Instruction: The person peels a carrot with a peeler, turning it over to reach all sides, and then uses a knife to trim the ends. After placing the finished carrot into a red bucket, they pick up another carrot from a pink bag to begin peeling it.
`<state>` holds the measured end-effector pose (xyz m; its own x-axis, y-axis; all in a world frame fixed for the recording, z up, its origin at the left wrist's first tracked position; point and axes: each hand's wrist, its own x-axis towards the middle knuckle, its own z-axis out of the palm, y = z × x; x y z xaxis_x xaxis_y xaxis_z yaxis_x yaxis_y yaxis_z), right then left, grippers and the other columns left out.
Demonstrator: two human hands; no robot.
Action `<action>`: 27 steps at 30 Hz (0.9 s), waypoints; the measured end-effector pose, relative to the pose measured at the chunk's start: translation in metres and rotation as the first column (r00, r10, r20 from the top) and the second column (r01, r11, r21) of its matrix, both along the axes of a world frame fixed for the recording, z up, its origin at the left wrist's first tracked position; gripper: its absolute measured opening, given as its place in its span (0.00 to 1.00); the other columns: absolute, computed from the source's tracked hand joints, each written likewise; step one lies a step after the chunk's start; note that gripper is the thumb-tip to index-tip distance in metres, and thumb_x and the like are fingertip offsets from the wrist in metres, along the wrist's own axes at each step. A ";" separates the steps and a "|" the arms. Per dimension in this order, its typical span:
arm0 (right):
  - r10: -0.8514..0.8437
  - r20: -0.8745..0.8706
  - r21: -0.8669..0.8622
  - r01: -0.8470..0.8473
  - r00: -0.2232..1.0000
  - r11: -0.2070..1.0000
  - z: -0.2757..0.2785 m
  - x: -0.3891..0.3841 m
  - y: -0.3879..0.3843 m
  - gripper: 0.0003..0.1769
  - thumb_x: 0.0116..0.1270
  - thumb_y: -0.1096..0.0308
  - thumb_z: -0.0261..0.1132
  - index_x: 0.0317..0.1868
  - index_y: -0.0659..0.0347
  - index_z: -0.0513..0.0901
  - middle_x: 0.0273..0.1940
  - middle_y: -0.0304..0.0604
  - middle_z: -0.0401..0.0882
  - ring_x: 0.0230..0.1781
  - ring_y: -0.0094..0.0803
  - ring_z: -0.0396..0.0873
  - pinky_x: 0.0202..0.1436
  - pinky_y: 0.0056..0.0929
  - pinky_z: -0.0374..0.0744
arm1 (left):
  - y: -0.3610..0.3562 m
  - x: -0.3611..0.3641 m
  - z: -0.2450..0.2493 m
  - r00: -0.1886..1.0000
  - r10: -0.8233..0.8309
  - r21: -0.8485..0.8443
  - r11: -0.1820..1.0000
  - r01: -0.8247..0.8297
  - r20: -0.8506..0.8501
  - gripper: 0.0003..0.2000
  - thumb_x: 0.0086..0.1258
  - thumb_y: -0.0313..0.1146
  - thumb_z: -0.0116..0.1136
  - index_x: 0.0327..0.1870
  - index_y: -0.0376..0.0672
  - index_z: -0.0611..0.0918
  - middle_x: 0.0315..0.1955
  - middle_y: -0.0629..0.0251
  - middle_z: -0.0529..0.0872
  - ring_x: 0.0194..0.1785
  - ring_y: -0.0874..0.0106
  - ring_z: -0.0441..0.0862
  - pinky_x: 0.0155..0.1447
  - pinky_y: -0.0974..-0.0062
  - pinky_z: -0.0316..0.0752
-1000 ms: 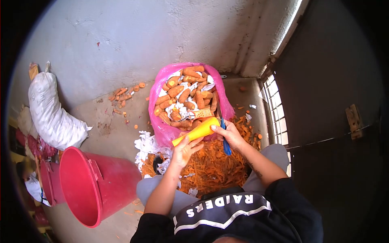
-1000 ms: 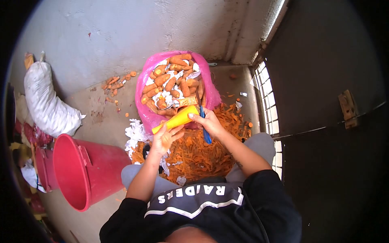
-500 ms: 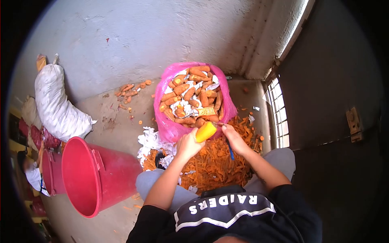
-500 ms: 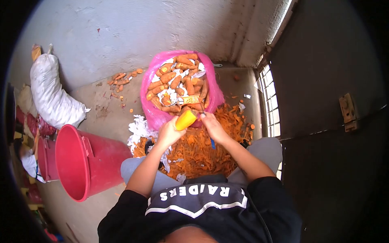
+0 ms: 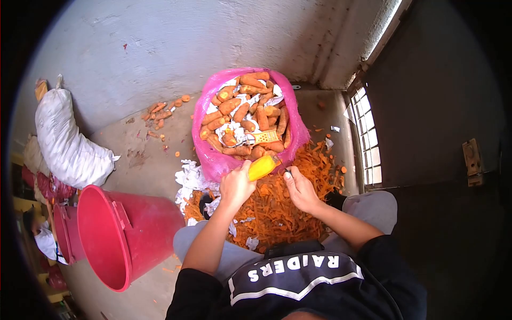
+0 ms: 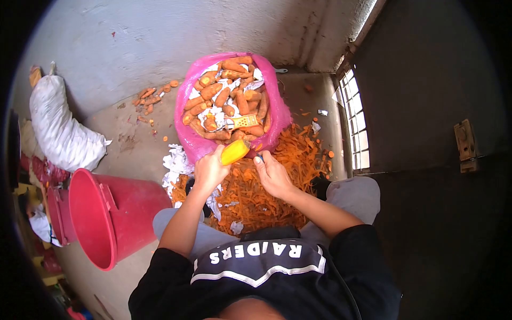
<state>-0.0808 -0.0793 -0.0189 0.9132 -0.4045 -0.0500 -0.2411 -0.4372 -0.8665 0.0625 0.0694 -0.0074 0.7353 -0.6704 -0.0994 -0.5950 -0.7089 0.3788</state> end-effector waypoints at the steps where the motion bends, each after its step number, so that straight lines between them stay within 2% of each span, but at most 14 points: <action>1: -0.006 -0.006 0.034 0.006 1.000 0.999 -0.001 0.001 0.000 0.19 0.77 0.53 0.43 0.48 0.63 0.66 0.31 0.52 0.72 0.33 0.44 0.74 0.40 0.38 0.72 | 0.001 0.001 -0.003 0.999 -0.018 -0.020 1.000 0.019 0.028 0.21 0.53 0.37 0.64 0.49 0.47 0.75 0.29 0.54 0.85 0.33 0.53 0.84 0.36 0.55 0.78; 3: -0.019 -0.019 0.098 0.020 1.000 0.995 -0.004 0.003 -0.001 0.21 0.78 0.52 0.41 0.48 0.63 0.66 0.32 0.53 0.72 0.33 0.44 0.74 0.41 0.38 0.72 | 0.002 -0.003 -0.003 0.997 -0.046 -0.066 0.997 0.050 0.059 0.22 0.52 0.36 0.65 0.50 0.48 0.74 0.31 0.55 0.84 0.34 0.52 0.84 0.37 0.56 0.78; 6: 0.040 0.025 0.137 -0.043 0.999 0.990 -0.017 0.009 0.002 0.20 0.78 0.53 0.41 0.48 0.63 0.66 0.31 0.53 0.72 0.33 0.44 0.74 0.40 0.38 0.71 | -0.004 -0.012 0.001 0.997 -0.067 -0.160 0.985 0.073 0.038 0.24 0.51 0.34 0.66 0.51 0.48 0.72 0.35 0.54 0.83 0.36 0.51 0.83 0.39 0.56 0.78; 9: 0.096 0.033 0.121 -0.099 0.995 0.988 -0.010 0.011 0.006 0.19 0.77 0.53 0.41 0.43 0.63 0.65 0.32 0.59 0.74 0.36 0.56 0.76 0.40 0.45 0.72 | -0.007 -0.016 -0.015 0.998 -0.059 -0.242 0.969 0.055 -0.012 0.25 0.50 0.32 0.65 0.52 0.47 0.71 0.38 0.53 0.82 0.39 0.51 0.83 0.41 0.56 0.78; 11: 0.082 0.003 0.125 -0.082 0.997 0.989 -0.004 0.009 0.011 0.19 0.77 0.53 0.41 0.44 0.62 0.64 0.30 0.58 0.74 0.35 0.56 0.76 0.39 0.45 0.72 | -0.011 -0.014 -0.018 0.998 -0.055 -0.270 0.961 0.053 -0.001 0.25 0.50 0.31 0.65 0.52 0.47 0.71 0.39 0.52 0.82 0.40 0.51 0.83 0.42 0.56 0.78; 16: 0.046 -0.010 0.153 -0.044 0.999 0.987 -0.001 0.002 0.013 0.19 0.78 0.52 0.40 0.44 0.62 0.64 0.28 0.55 0.73 0.32 0.54 0.76 0.36 0.44 0.72 | -0.007 -0.006 0.000 0.994 -0.070 -0.186 0.979 0.085 0.089 0.21 0.49 0.29 0.65 0.46 0.45 0.73 0.34 0.56 0.82 0.38 0.54 0.83 0.41 0.58 0.78; 21: 0.064 -0.006 0.190 -0.061 0.998 0.980 0.004 -0.001 0.014 0.20 0.78 0.53 0.40 0.43 0.63 0.64 0.25 0.56 0.71 0.29 0.54 0.75 0.34 0.45 0.70 | -0.002 -0.003 -0.008 0.980 -0.127 -0.111 0.983 0.145 0.150 0.19 0.47 0.28 0.65 0.41 0.43 0.73 0.32 0.56 0.82 0.36 0.55 0.83 0.41 0.59 0.78; 27: 0.059 -0.008 0.153 -0.057 0.998 0.987 -0.009 -0.002 0.015 0.18 0.78 0.55 0.41 0.42 0.64 0.63 0.23 0.60 0.71 0.28 0.60 0.73 0.32 0.48 0.69 | -0.002 -0.008 -0.006 0.963 -0.159 -0.095 0.978 0.183 0.218 0.18 0.46 0.27 0.64 0.39 0.43 0.73 0.31 0.57 0.81 0.35 0.56 0.82 0.41 0.61 0.78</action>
<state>-0.0829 -0.0639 -0.0279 0.9339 -0.3372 -0.1188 -0.2305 -0.3137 -0.9211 0.0546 0.0679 -0.0129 0.6051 -0.7859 0.1275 -0.7778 -0.5492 0.3056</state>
